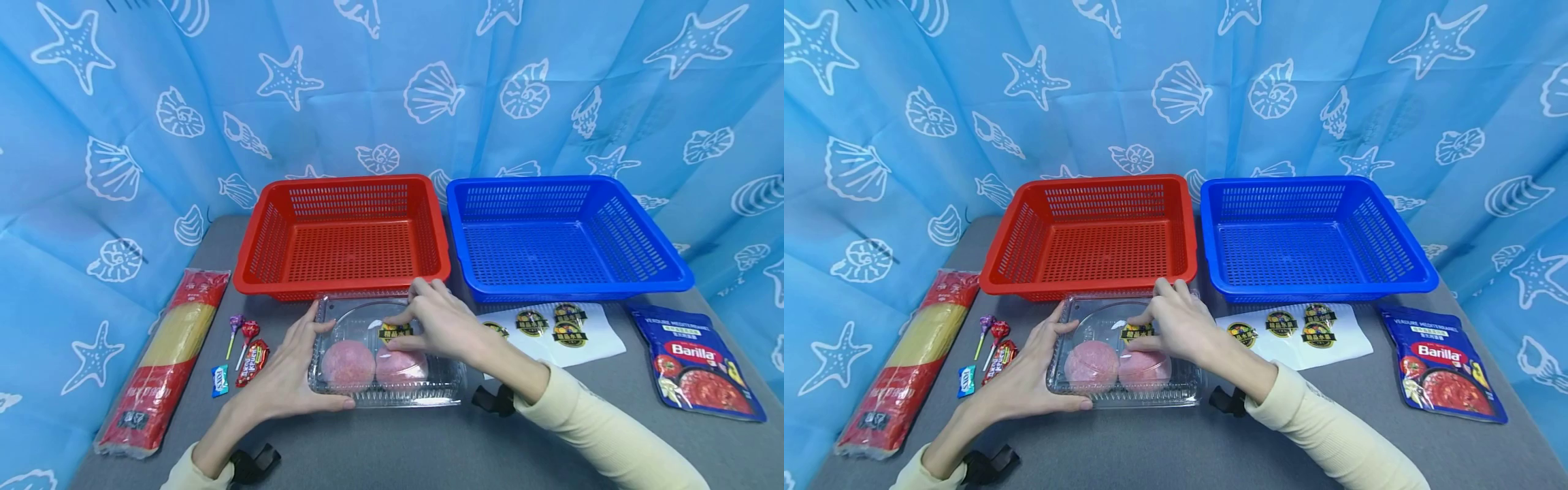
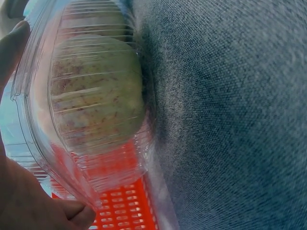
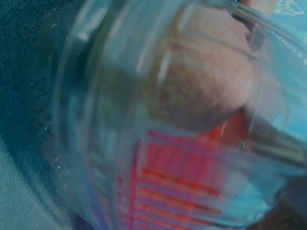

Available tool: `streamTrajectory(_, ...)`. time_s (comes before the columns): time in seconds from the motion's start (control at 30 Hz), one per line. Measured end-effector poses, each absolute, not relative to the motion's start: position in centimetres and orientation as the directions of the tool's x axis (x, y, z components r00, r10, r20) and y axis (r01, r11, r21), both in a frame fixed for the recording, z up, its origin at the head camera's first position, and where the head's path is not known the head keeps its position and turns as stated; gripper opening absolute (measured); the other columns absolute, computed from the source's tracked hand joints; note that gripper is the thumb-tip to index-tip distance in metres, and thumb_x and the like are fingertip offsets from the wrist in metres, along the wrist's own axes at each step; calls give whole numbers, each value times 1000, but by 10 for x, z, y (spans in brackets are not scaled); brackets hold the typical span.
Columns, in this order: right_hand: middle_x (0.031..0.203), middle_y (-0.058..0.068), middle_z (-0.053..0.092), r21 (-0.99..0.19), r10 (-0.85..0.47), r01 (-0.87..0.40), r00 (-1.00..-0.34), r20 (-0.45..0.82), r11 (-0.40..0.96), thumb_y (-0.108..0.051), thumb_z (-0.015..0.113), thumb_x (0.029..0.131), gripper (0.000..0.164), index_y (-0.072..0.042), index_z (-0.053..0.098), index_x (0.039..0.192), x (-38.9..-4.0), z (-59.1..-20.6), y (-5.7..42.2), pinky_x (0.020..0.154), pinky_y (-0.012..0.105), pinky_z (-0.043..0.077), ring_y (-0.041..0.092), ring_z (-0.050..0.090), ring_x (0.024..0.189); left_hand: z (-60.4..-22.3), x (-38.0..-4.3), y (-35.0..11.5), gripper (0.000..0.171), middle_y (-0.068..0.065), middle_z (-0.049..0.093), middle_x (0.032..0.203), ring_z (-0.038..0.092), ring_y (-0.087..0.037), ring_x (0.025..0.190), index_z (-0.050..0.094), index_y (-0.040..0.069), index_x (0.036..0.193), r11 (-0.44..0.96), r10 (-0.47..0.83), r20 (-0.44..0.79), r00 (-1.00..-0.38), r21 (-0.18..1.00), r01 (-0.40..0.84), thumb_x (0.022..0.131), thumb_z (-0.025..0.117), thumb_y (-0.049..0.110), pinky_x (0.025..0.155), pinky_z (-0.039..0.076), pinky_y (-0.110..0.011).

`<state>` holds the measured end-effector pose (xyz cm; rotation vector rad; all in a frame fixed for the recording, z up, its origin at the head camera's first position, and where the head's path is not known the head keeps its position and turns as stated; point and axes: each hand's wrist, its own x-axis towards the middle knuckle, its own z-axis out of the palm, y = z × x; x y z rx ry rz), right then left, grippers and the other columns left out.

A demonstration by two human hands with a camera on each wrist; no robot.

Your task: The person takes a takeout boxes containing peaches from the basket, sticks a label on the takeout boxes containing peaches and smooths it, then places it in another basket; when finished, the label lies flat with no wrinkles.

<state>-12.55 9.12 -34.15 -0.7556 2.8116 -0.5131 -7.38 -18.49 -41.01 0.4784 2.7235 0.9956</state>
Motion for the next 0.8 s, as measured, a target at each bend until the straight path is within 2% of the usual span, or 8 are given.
streamTrajectory(0.53,99,0,53,-341,-486,-429,-868,-100,837,-51,85,77,48,-30,76,118,-126,-341,103,69,27,32,19,39,88,-410,-74,-186,109,-10,0,174,15,-40,157,33,23,150,751,357,-87,-930,619,230,66,83,71,112,29,-81)
streamTrajectory(0.8,98,-2,55,-381,-472,-408,-877,-88,830,-47,87,75,39,-23,82,106,-126,-342,109,67,25,35,18,40,88,-411,-75,-185,111,-8,0,175,16,-40,157,31,25,152,757,357,-91,-930,612,231,66,82,72,112,30,-80)
